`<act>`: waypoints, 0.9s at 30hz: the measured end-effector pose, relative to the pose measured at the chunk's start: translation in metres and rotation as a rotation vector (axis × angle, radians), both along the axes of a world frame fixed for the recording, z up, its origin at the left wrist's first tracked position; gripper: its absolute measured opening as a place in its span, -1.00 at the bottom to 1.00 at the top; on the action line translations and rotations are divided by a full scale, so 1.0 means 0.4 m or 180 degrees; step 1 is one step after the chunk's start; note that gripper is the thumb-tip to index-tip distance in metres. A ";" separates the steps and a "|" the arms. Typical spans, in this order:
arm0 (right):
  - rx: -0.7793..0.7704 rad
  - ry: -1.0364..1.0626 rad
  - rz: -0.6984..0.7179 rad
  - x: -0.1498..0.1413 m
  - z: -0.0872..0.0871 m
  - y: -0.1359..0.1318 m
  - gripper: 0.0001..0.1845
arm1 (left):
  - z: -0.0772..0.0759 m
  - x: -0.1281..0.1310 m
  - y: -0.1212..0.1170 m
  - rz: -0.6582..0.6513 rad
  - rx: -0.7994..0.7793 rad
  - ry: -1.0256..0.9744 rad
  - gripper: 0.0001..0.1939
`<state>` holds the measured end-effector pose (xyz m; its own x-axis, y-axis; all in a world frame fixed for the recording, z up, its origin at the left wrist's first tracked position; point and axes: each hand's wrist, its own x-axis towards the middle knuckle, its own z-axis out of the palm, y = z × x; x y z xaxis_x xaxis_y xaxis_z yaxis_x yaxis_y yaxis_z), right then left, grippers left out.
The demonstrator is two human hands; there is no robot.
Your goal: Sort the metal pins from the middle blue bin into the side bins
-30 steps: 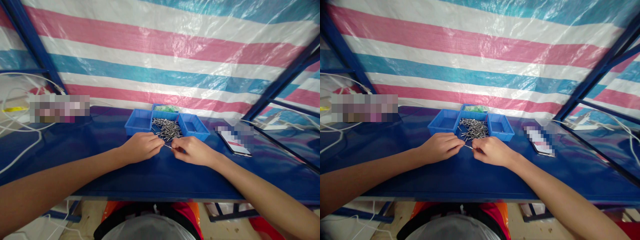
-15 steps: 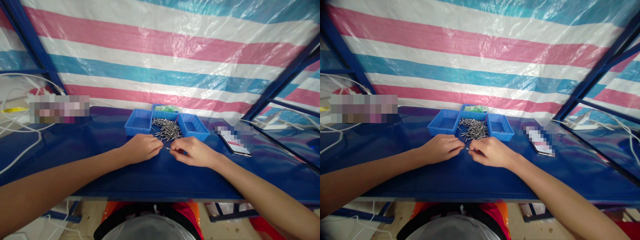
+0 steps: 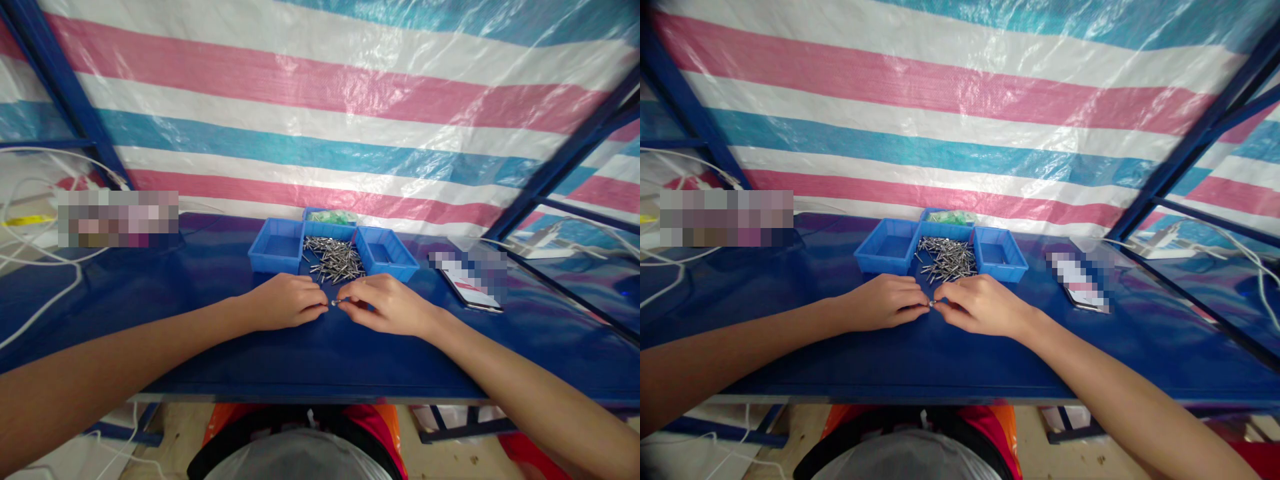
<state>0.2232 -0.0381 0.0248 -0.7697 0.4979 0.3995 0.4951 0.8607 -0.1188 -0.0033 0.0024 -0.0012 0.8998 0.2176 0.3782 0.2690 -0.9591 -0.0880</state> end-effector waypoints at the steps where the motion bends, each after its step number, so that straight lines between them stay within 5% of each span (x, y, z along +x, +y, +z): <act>1: 0.0000 0.0001 0.0001 0.000 0.001 -0.001 -0.81 | 0.000 0.000 -0.001 0.0012 -0.0007 0.0009 -0.84; 12: -0.0007 0.0049 -0.0056 0.002 0.003 0.003 -0.84 | 0.001 0.000 -0.003 0.0109 0.0072 -0.0016 -0.81; 21: -0.0506 -0.0286 -0.0361 0.013 -0.002 0.023 -0.88 | 0.010 -0.012 0.005 0.0320 -0.0094 -0.0227 -0.78; 27: -0.0804 -0.0566 -0.0170 0.005 -0.013 0.020 -0.87 | 0.016 -0.008 -0.002 0.0104 0.0091 -0.0418 -0.71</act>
